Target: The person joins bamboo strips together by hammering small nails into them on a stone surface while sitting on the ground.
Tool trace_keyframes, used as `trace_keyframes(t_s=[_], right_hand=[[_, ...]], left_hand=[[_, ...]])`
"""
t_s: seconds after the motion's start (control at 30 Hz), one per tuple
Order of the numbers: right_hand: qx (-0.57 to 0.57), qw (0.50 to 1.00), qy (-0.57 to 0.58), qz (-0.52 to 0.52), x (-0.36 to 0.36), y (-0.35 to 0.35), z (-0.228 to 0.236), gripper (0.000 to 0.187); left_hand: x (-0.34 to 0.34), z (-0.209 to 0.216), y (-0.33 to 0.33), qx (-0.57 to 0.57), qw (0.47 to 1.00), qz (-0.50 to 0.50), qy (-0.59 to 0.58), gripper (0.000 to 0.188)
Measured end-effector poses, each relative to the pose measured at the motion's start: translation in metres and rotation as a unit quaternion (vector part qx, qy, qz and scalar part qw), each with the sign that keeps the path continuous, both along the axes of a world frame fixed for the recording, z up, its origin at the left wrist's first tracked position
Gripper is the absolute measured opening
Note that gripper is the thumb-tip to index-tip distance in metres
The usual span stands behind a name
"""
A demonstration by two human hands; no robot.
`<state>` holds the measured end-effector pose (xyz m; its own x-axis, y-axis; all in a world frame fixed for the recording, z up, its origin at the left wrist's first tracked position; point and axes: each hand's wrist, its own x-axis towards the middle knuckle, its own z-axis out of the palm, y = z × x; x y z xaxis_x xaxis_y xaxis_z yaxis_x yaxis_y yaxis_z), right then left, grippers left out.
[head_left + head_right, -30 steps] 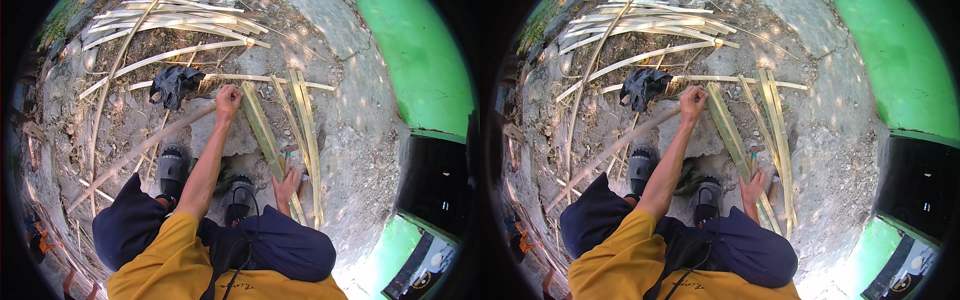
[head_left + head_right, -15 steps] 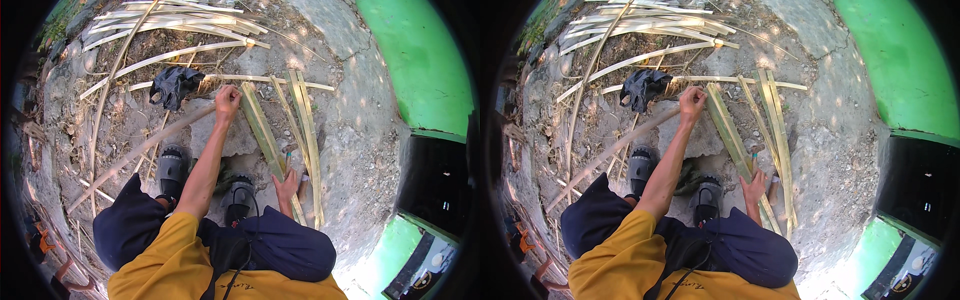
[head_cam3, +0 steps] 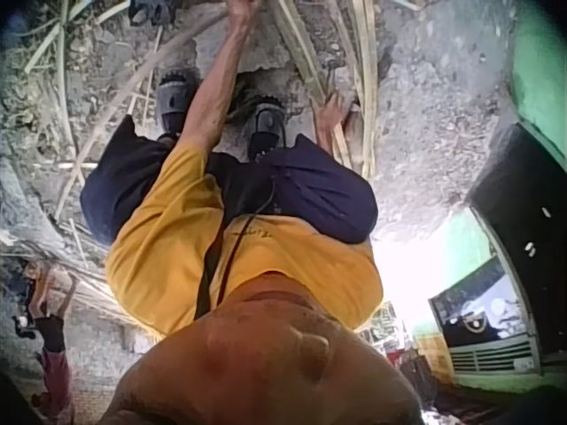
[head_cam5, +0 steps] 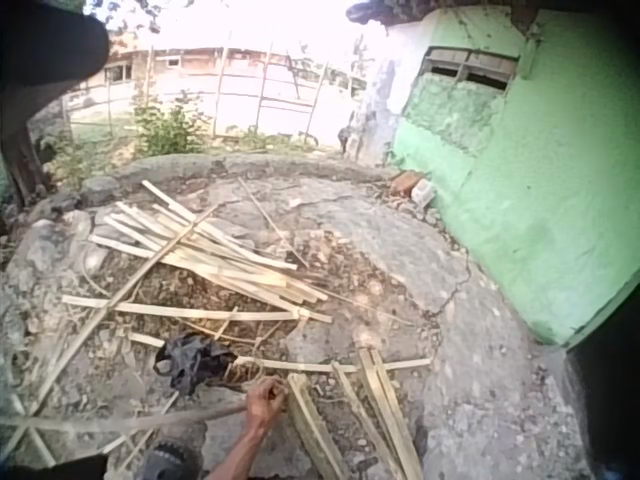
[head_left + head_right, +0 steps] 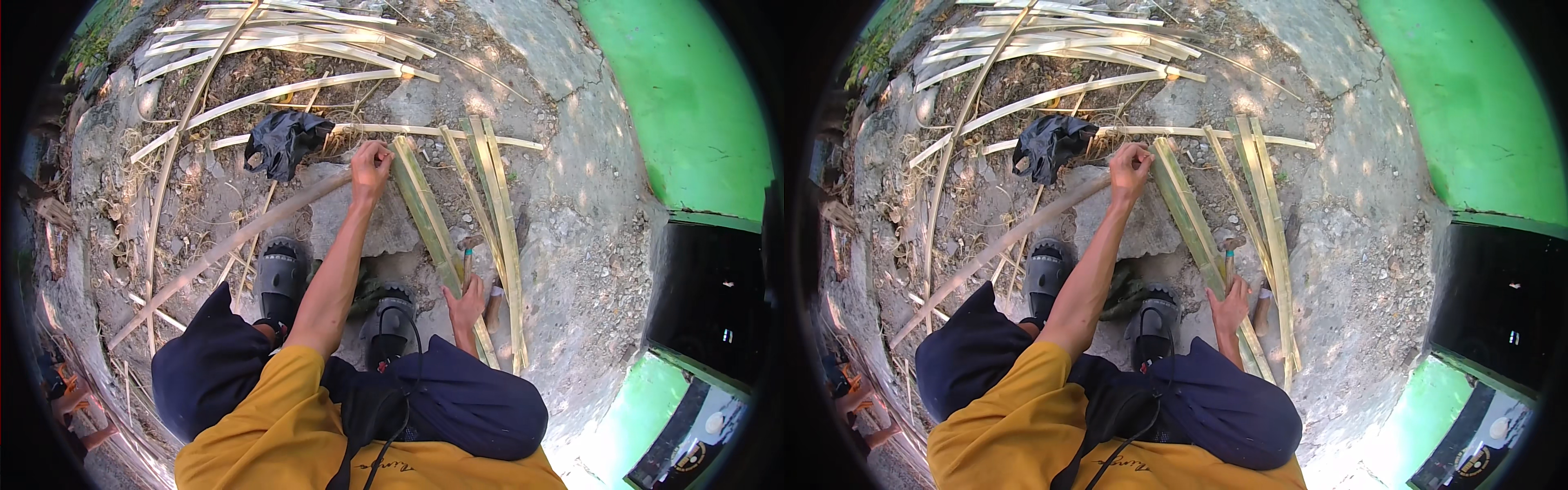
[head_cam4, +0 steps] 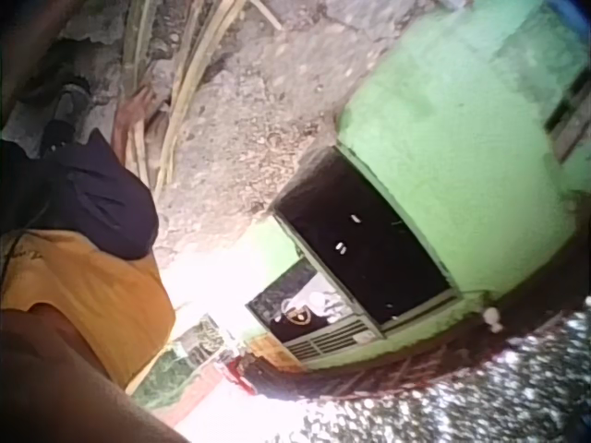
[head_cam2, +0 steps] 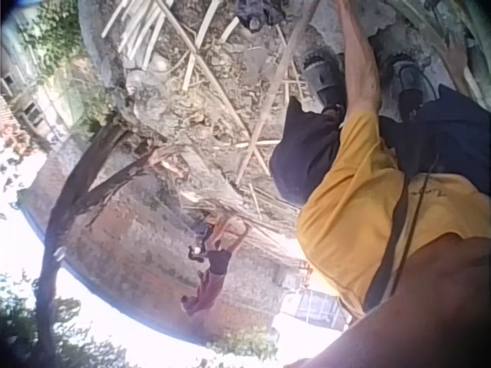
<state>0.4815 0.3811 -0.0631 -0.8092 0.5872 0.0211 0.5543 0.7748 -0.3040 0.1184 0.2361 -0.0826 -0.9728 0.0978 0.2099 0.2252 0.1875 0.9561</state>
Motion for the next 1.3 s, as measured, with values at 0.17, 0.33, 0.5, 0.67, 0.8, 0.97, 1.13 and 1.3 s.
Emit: trace_keyframes(t_s=[0.17, 0.33, 0.5, 0.67, 0.8, 0.97, 1.13, 1.3], right_hand=[[-0.009, 1.0, 0.007, -0.012, -0.0012, -0.0015, 0.0024, 0.075], [0.002, 1.0, 0.013, -0.009, 0.0003, 0.0012, -0.0008, 0.077], [0.024, 1.0, 0.013, -0.001, 0.0026, 0.0002, 0.0, 0.078], [-0.017, 1.0, -0.011, -0.02, -0.0003, -0.0025, 0.0013, 0.076], [-0.024, 0.999, -0.012, -0.029, 0.0006, -0.0008, 0.0004, 0.077], [-0.035, 0.998, -0.026, -0.048, 0.0002, 0.0006, 0.0003, 0.08], [-0.02, 0.999, -0.012, -0.034, 0.0002, -0.0032, -0.0025, 0.08], [-0.022, 0.999, -0.025, -0.028, 0.0023, 0.0036, -0.001, 0.077]], left_hand=[[0.0024, -0.0001, 0.0029, 0.012, 0.999, 0.009, -0.045, 0.013], [-0.004, -0.0034, 0.0002, -0.027, 0.999, -0.005, -0.038, 0.014], [-0.0026, -0.0026, 0.0026, -0.007, 0.999, -0.007, -0.047, 0.016], [-0.0054, -0.0069, -0.0002, 0.001, 1.0, -0.005, -0.019, 0.014], [-0.0036, -0.0061, 0.0016, -0.004, 0.999, -0.002, -0.032, 0.014], [-0.0042, -0.0071, 0.0025, -0.009, 0.999, -0.002, -0.036, 0.013], [-0.0044, -0.0084, -0.0018, -0.014, 0.999, -0.002, -0.034, 0.013], [-0.003, -0.0059, 0.0032, -0.013, 0.999, -0.002, -0.038, 0.013]])
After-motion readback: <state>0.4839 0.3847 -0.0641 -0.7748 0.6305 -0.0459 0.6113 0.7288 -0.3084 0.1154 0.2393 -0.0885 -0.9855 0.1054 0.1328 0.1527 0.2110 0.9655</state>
